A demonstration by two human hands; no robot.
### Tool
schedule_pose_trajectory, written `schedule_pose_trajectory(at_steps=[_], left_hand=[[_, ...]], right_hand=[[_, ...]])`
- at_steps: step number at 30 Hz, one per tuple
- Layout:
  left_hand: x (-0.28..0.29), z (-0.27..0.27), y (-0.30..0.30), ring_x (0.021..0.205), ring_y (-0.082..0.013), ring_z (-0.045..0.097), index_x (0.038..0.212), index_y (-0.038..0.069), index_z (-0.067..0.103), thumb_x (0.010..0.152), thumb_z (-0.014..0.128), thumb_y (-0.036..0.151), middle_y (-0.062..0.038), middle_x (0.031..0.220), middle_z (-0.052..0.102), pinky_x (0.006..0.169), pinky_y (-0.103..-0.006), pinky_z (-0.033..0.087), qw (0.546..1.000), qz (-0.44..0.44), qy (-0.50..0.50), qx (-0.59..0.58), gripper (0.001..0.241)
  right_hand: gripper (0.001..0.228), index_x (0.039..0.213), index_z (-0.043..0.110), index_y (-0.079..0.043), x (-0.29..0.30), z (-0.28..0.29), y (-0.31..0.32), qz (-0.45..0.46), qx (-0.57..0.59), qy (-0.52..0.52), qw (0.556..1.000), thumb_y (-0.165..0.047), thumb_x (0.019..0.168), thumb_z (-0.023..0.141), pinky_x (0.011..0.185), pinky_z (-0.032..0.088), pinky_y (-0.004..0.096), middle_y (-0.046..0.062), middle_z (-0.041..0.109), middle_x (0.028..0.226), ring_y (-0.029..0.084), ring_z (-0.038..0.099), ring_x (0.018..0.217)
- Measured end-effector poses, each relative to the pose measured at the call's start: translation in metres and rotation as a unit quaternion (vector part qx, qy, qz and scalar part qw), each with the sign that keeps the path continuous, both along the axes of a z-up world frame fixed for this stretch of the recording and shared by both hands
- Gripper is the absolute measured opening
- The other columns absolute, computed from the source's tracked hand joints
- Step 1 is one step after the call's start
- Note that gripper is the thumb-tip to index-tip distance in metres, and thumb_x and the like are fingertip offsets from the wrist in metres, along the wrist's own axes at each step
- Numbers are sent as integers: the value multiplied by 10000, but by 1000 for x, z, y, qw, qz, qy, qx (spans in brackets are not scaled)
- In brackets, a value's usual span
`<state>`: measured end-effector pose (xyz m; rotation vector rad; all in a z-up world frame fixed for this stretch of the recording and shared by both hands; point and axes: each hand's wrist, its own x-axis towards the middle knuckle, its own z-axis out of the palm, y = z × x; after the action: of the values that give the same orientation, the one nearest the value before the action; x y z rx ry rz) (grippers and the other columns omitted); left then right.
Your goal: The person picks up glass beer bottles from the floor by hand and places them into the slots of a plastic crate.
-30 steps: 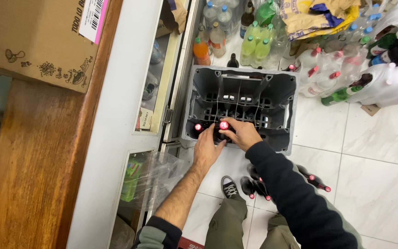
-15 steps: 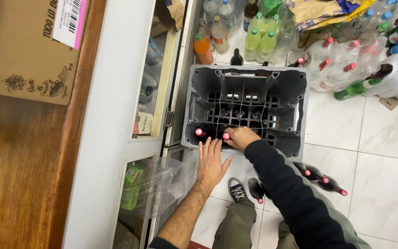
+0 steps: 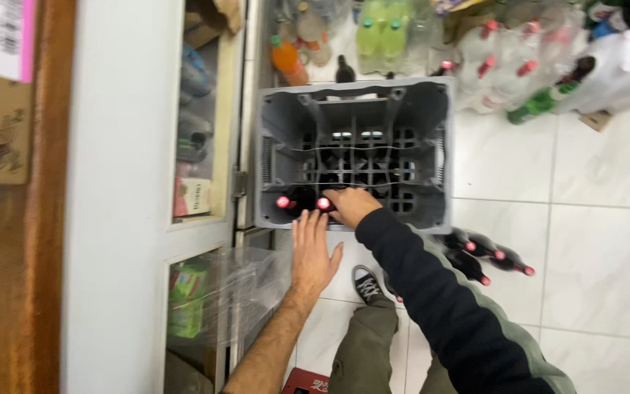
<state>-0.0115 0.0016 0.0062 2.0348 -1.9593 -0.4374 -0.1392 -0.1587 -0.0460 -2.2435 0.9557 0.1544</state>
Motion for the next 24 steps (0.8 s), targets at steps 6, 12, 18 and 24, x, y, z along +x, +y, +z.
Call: schedule_pose_trajectory(at_steps=[6,12,18,24], left_hand=[[-52,37,17,1540,-448,493,1479,50,607,983,763,263,-179,1566,571,1271,-643,348,995,-46,-3,-85,562],[-169,45,34,1330,-397,687,1308,81,745,955,815,219,-149,1391,710,1173,-561,513,975,-156,107,-118,386],[-278,-31,54,1323,-355,689,1315,65,743,952,785,184,-144,1413,704,1130,-500,551,959,-220,175,-32,384],[-351,-99,75,1309,-329,646,1303,58,735,964,717,195,-112,1476,665,1069,-505,521,949,-239,163,127,366]], right_hand=[[433,1414,722,-105,-110,69,32,-127,-131,-207,961,-277,1019,753,1022,615,484,174,812,1246,379,766,1186],[415,1437,742,-280,-329,34,79,-420,-88,-79,900,-385,1036,756,1065,584,436,11,808,1289,263,768,1168],[518,1510,657,-372,-509,-147,147,-442,25,200,874,-540,1021,680,1081,606,440,-62,780,1350,217,747,1265],[587,1517,615,-139,-565,-251,187,-386,87,211,894,-382,989,692,1008,593,574,218,694,1375,444,700,1195]])
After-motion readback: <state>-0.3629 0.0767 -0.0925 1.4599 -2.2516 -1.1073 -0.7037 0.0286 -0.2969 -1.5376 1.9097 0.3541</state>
